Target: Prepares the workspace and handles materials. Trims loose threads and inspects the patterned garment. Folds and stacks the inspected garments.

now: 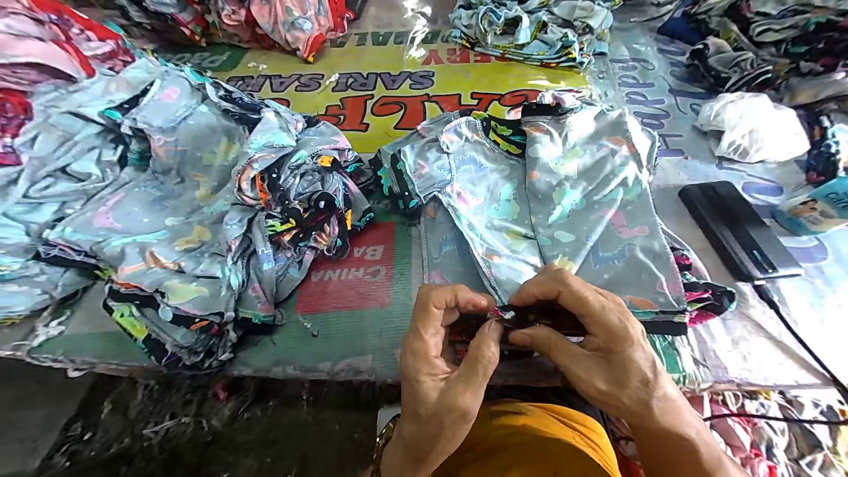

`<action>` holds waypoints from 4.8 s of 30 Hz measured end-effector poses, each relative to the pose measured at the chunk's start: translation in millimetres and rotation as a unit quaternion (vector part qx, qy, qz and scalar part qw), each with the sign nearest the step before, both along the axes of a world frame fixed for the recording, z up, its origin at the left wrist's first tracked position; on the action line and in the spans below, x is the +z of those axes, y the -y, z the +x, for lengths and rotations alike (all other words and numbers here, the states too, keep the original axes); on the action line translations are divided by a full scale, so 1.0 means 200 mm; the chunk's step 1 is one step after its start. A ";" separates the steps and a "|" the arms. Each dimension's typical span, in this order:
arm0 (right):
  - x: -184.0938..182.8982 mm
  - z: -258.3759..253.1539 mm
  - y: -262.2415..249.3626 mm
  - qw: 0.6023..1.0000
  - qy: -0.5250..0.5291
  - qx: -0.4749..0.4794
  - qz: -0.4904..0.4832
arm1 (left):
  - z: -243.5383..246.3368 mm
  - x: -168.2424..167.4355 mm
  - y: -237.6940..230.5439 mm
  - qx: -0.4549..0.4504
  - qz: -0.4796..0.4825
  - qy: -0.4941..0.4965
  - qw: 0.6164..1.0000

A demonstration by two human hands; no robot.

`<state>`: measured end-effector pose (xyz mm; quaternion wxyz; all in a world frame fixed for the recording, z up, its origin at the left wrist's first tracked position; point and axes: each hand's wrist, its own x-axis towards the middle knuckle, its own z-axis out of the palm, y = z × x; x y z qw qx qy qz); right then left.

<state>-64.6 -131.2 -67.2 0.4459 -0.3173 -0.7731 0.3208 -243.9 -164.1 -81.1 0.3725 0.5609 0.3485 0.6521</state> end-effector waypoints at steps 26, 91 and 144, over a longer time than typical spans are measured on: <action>-0.03 -0.03 0.00 0.986 0.093 -0.054 0.128 | -0.05 0.01 0.00 -0.012 0.024 -0.036 0.999; -0.01 0.11 0.05 0.977 0.087 -0.099 0.167 | 0.15 0.02 0.07 -0.100 -0.204 0.425 0.876; 0.01 -0.02 0.01 0.996 -0.018 -0.008 0.086 | 0.10 -0.07 0.04 -0.033 -0.023 0.179 0.983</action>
